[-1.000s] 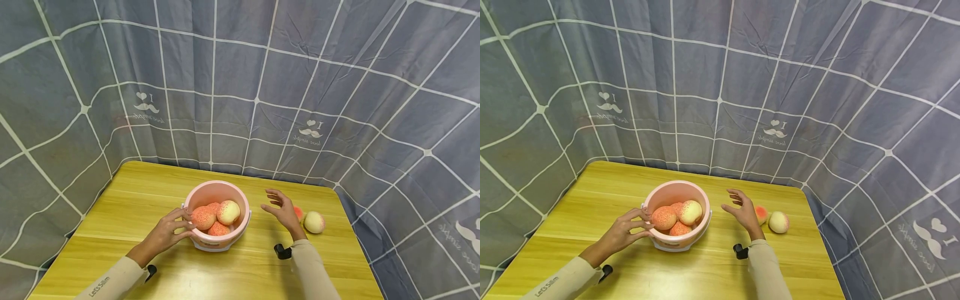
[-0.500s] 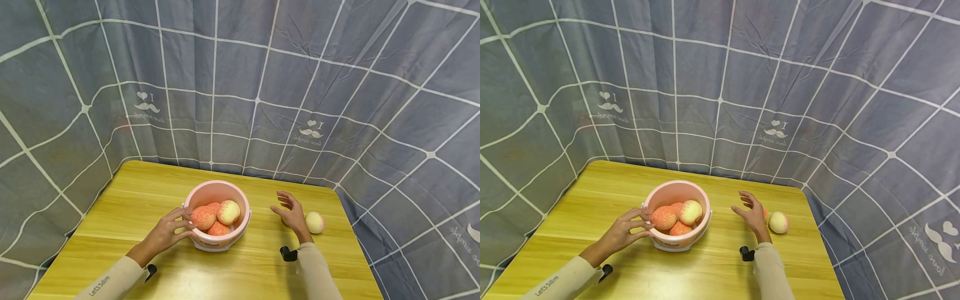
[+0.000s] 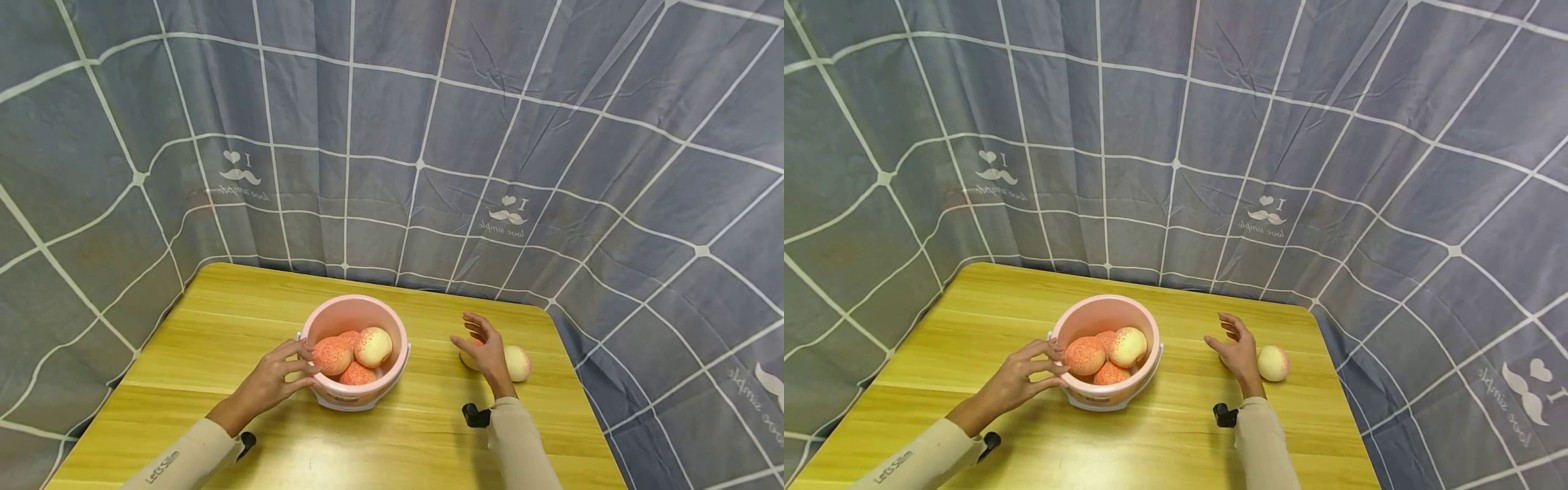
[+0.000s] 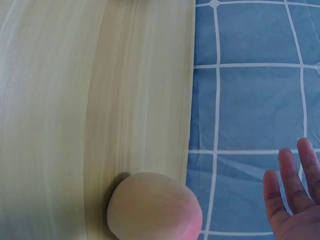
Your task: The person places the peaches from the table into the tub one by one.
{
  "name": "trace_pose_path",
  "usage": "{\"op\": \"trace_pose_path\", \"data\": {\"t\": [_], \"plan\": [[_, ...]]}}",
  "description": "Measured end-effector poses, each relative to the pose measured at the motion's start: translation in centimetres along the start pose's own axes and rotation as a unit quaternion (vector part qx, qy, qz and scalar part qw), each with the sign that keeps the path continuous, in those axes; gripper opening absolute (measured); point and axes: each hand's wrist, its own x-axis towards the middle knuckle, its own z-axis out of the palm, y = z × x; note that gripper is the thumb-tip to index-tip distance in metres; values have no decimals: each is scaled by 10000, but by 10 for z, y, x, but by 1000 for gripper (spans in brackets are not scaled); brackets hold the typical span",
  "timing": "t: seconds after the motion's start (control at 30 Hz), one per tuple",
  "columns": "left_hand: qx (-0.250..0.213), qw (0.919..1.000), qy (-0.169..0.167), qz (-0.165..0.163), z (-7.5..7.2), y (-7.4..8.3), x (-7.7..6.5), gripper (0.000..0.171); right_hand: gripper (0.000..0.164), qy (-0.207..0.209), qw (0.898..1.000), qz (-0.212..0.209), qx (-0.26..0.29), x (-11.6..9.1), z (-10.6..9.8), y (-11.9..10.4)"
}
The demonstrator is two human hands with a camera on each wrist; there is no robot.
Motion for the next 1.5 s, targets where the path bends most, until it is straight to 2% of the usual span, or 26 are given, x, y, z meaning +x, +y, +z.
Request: {"op": "trace_pose_path", "data": {"t": [0.17, 0.37, 0.43, 0.67, 0.93, 1.2, 1.5], "plan": [[-37, 10000, 41, 47, 0, 0, 0, 25, 57, 184, 9998, 58, 59, 5, -3, 20], [-7, 10000, 46, 36, 0, 0, 0, 29, 56, 480, 9979, -428, 84, 3, -4, 30], [8, 10000, 48, 45, 0, 0, 0, 30, 55, 553, 9974, -463, 84, 2, -5, 33], [-35, 9999, 98, 79, 1, 0, 1, 32, 62, 557, 9983, 66, 137, 4, -10, 39], [-61, 9999, 76, 76, 1, 0, 0, 30, 62, 690, 9974, 193, 95, 2, -14, 46], [-50, 9999, 88, 107, 1, 0, -1, 26, 61, 839, 9953, 493, -32, -1, -17, 58], [-94, 9998, 111, 141, 1, -1, 0, 26, 63, 663, 9953, 686, 174, -5, -17, 56]]}}
